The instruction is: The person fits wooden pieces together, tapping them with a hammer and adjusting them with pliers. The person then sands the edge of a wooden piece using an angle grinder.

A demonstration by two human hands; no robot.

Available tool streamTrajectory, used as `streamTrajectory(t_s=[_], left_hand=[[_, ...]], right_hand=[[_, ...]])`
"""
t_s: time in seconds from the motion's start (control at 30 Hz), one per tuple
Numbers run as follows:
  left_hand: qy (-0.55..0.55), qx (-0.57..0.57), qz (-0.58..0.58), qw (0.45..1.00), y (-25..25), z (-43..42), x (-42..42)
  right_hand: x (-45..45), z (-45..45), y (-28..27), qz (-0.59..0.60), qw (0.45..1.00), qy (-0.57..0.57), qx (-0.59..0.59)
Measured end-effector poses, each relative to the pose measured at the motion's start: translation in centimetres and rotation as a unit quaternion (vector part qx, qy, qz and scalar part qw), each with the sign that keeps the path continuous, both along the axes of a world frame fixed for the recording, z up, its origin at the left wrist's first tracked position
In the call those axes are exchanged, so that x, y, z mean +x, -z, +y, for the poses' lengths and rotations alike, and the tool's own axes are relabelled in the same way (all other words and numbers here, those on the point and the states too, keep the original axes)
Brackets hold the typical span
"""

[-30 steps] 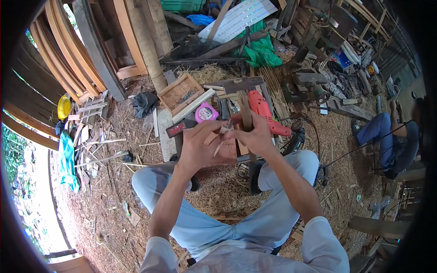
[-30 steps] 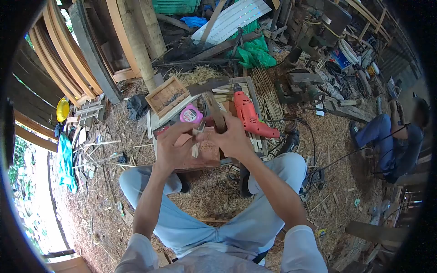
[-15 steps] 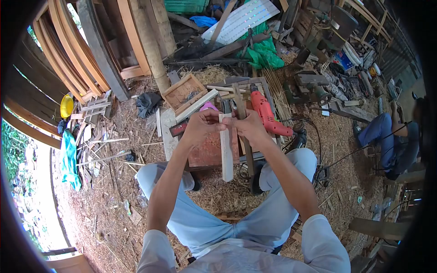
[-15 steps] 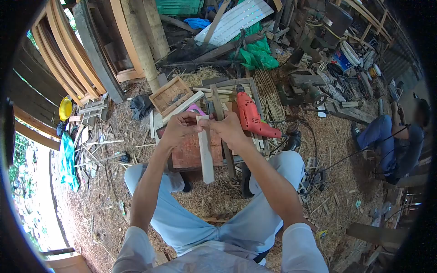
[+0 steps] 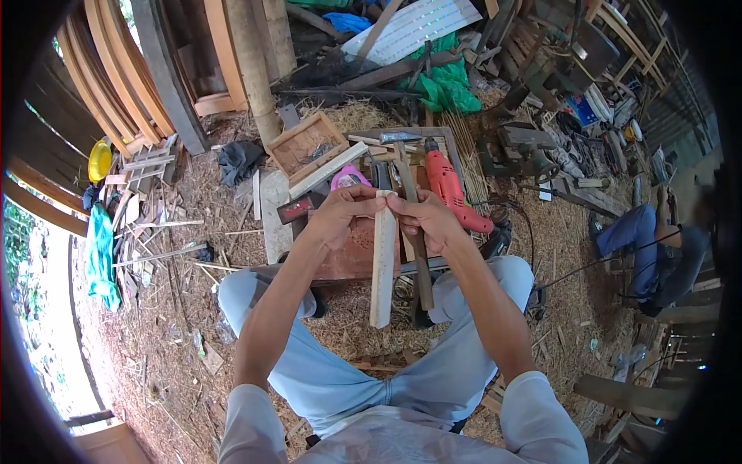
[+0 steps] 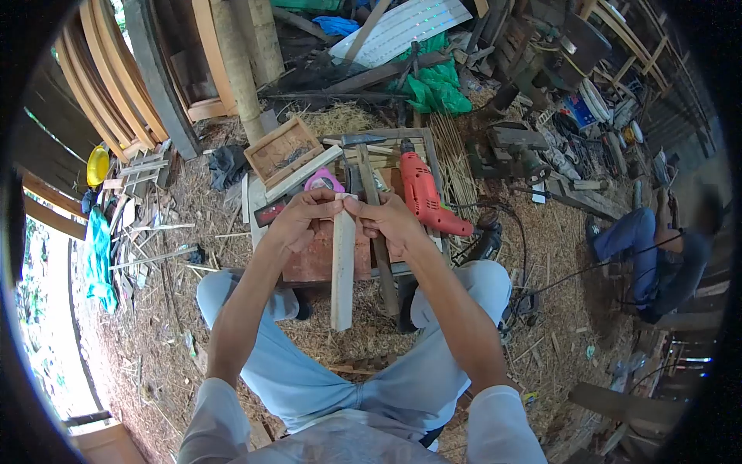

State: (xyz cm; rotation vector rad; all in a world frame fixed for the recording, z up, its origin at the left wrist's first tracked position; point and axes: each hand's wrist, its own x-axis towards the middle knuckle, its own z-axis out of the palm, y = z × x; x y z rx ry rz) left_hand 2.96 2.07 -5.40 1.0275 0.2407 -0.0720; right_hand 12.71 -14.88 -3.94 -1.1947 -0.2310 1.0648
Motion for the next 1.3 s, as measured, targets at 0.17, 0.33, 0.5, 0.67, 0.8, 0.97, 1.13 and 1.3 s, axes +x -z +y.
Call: streamTrajectory(t_s=[0.17,0.33,0.5,0.67,0.8,0.97,1.13,1.3], left_hand=[[-0.023,0.038,0.013,0.999,0.0,-0.2,-0.3],[-0.03,0.063,-0.018,0.997,0.2,-0.5,-0.5],[-0.028,0.081,-0.035,0.996,0.1,-0.4,-0.7],[-0.036,0.097,-0.022,0.994,0.4,-0.4,-0.5],[-0.043,0.101,-0.026,0.994,0.0,-0.7,-0.7],[-0.054,0.125,-0.054,0.989,0.4,-0.5,-0.7],[-0.059,0.195,-0.072,0.976,-0.4,-0.6,-1.0],[-0.053,0.206,-0.086,0.973,-0.9,-0.8,-1.0]], right_hand=[[0.5,-0.5,0.5,0.045,0.998,-0.028,0.017],[0.3,-0.5,0.8,0.056,0.997,-0.048,0.029],[0.2,-0.4,1.1,0.049,0.996,-0.067,0.036],[0.1,-0.5,0.7,0.056,0.996,-0.061,0.029],[0.1,-0.5,0.6,0.049,0.996,-0.062,0.033],[0.0,-0.2,1.0,0.017,0.999,-0.044,0.024],[-0.4,-0.3,0.3,-0.014,0.999,-0.034,0.014],[-0.3,-0.6,0.2,-0.039,0.998,-0.041,0.028]])
